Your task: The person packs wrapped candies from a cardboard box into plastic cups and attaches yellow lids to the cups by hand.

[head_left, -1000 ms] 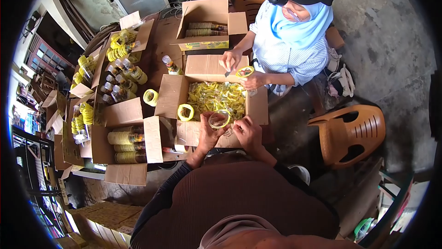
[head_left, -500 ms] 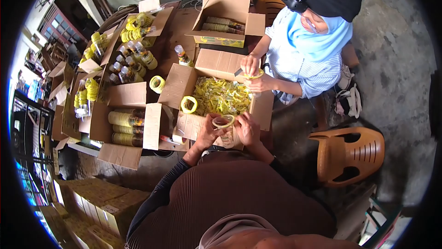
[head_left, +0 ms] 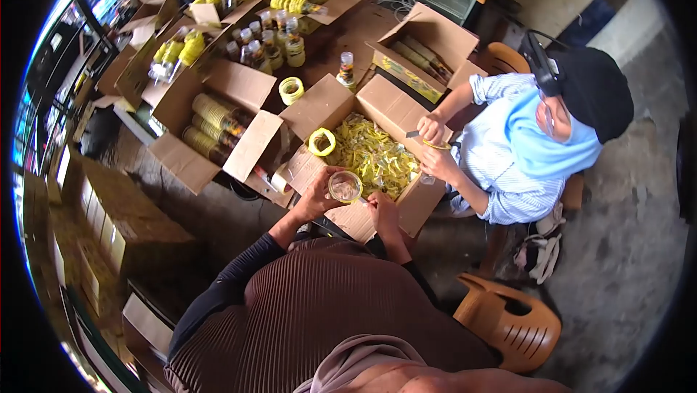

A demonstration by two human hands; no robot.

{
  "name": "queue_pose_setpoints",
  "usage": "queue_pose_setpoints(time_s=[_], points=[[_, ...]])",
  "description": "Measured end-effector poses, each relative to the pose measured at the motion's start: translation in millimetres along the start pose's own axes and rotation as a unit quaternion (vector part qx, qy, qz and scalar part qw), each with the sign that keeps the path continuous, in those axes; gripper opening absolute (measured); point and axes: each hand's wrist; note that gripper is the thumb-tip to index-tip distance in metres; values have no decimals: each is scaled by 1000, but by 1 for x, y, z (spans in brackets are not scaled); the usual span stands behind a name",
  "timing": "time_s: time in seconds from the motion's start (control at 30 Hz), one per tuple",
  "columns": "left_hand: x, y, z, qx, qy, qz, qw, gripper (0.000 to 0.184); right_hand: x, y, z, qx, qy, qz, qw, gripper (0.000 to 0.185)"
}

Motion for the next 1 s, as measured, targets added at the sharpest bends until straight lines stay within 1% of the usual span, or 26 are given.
queue_pose_setpoints(time_s=[0.07, 0.13, 0.2, 0.23, 0.3, 0.33, 0.37, 0.4, 0.43, 0.47, 0.5, 0.53, 0.57, 0.6, 0.67, 0.7, 0.73, 0.8, 0.83, 0.87, 0.93, 0.97, 1.0], points=[[-6, 0, -6, 21, 16, 2, 1000, 71, -1, -2, 1, -16, -4, -26, 1000, 16], [-8, 0, -11, 30, 32, 52, 998, 71, -3, -3, 0, -28, -6, -50, 998, 18], [-8, 3, -17, 43, 28, 64, 997, 71, -6, -3, 0, -15, -27, -121, 992, 19], [-9, 4, -18, 44, 26, 59, 997, 72, -5, -3, 0, -17, -31, -120, 992, 19], [-14, 7, -20, 50, 26, 57, 997, 72, -2, -8, 0, 3, -69, -175, 982, 22], [-21, 10, -21, 48, 31, 49, 997, 72, -1, -9, 1, 3, -75, -174, 982, 22], [-26, 13, -21, 46, 38, 41, 997, 72, 1, -11, 1, -1, -53, -146, 988, 23], [-23, 18, -22, 49, 29, 62, 996, 72, 1, -14, 2, -4, -30, -118, 992, 25], [-25, 20, -23, 49, 27, 92, 994, 72, 1, -18, 2, 5, -74, -96, 993, 23], [-26, 22, -24, 48, 25, 124, 991, 72, 1, -19, 3, 5, -81, -94, 992, 23], [-21, 26, -25, 56, 19, 152, 987, 70, -3, -21, 4, -23, -40, 0, 999, 20], [-17, 29, -24, 53, 28, 193, 979, 66, -6, -23, 4, -52, 3, 92, 994, 19], [-17, 33, -24, 47, 32, 185, 981, 66, -9, -26, 3, -96, 26, 232, 968, 21], [-18, 38, -23, 41, 37, 176, 983, 65, -6, -27, 1, -97, 22, 231, 968, 21], [-19, 43, -22, 37, 43, 179, 982, 65, 1, -28, -5, -119, -4, 296, 948, 23], [-18, 46, -21, 30, 47, 179, 982, 65, -18, -39, -8, -156, 28, 318, 935, 22], [-16, 48, -21, 33, 47, 180, 982, 65, -15, -39, -9, -158, 26, 318, 935, 22], [-12, 51, -20, 5, 38, 186, 982, 61, -9, -41, -13, -161, 21, 357, 920, 20], [-13, 53, -21, 3, 29, 186, 982, 61, -8, -44, -14, -160, 37, 366, 916, 18], [-15, 54, -22, 1, 30, 189, 982, 61, -7, -46, -16, -159, 35, 367, 916, 18], [-12, 56, -21, -10, 39, 190, 981, 61, -9, -50, -21, -148, 66, 377, 912, 17], [-10, 57, -21, -11, 37, 198, 979, 61, -11, -52, -24, -145, 64, 378, 912, 17], [-7, 57, -20, -13, 39, 201, 979, 61, -12, -53, -26, -138, 88, 386, 908, 17]])
Point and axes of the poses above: each hand's wrist, its own z-axis towards the middle knuckle, its own y-axis out of the palm, x = y × z, and after that the axes turned 4 degrees about -x, right-handed
